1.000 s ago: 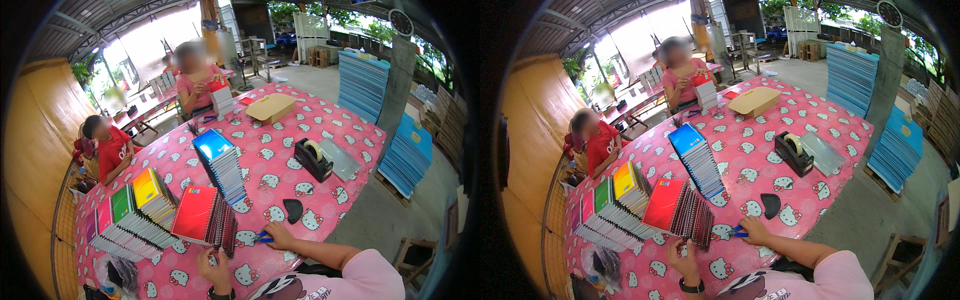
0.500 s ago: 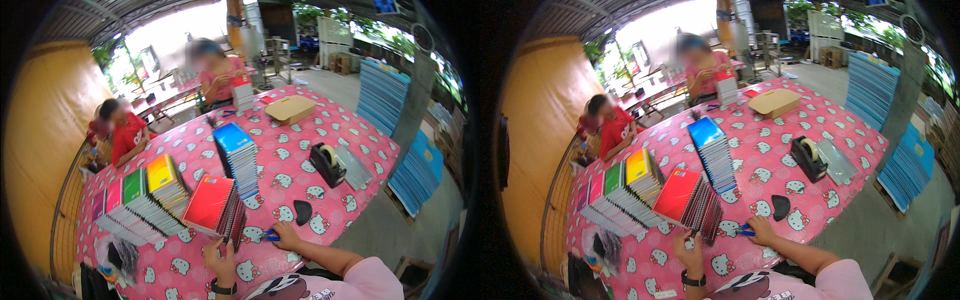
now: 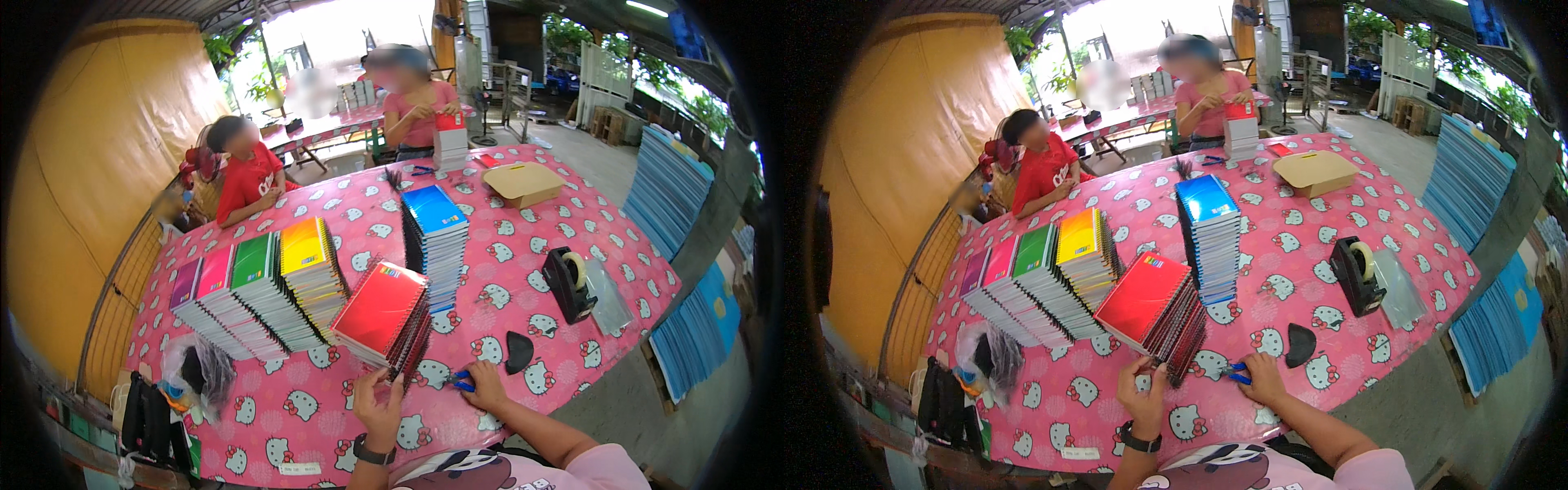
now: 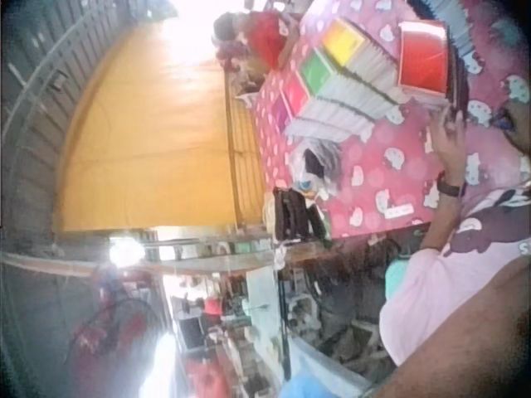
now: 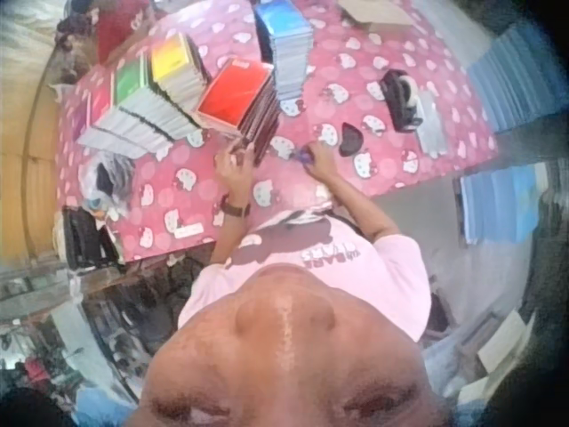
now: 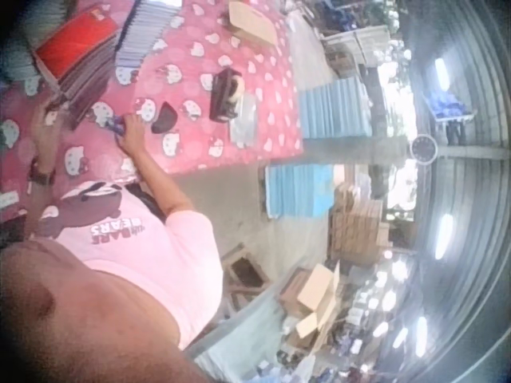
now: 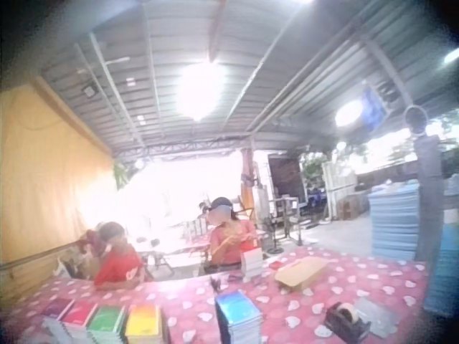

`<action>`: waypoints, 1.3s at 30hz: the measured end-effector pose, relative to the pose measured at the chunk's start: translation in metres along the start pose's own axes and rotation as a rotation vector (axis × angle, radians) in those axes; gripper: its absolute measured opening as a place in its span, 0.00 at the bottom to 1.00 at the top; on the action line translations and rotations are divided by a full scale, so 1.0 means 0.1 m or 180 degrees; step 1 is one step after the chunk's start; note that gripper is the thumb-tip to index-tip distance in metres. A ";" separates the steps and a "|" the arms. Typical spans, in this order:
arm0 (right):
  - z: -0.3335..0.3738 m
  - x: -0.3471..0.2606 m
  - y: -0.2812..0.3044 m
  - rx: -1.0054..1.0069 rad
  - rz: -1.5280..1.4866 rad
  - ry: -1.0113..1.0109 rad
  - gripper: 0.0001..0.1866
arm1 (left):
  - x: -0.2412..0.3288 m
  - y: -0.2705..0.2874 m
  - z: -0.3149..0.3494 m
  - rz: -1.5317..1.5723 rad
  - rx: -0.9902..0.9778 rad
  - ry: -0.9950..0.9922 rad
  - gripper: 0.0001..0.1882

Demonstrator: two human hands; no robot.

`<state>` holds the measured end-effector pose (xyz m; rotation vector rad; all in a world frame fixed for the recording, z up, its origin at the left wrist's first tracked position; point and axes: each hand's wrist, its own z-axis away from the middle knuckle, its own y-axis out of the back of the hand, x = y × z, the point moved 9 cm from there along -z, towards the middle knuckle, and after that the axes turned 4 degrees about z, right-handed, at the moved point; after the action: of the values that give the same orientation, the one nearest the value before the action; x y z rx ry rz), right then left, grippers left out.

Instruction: The person uses wire cutters to trim the ends of spiral bindings on stacks of notebooks. They handle blue and red spiral-bound notebooks, cutting protruding wire ends and placing the trimmed notebooks into separate stacks on a pink Hello Kitty tablecloth.

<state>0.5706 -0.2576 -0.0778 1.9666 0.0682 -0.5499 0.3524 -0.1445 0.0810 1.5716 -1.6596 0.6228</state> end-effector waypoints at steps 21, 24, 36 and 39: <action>-0.01 -0.02 0.04 0.0028 0.0022 -0.0092 0.27 | 0.08 -0.05 0.01 -0.0025 -0.0048 -0.0788 0.12; -0.01 -0.01 0.03 0.0027 0.0015 -0.0076 0.27 | 0.05 -0.07 0.02 -0.0019 -0.0175 -0.0631 0.13; 0.00 -0.02 0.04 0.0115 0.0026 0.0008 0.26 | 0.06 -0.08 0.03 -0.0061 -0.0256 -0.0688 0.12; 0.00 -0.03 0.02 0.0138 -0.0063 0.0048 0.25 | 0.08 -0.05 0.04 -0.0123 -0.0135 -0.0761 0.13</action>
<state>0.5685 -0.2579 -0.0747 2.0142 0.0860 -0.5535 0.3565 -0.1534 0.0840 1.6959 -1.7984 0.3885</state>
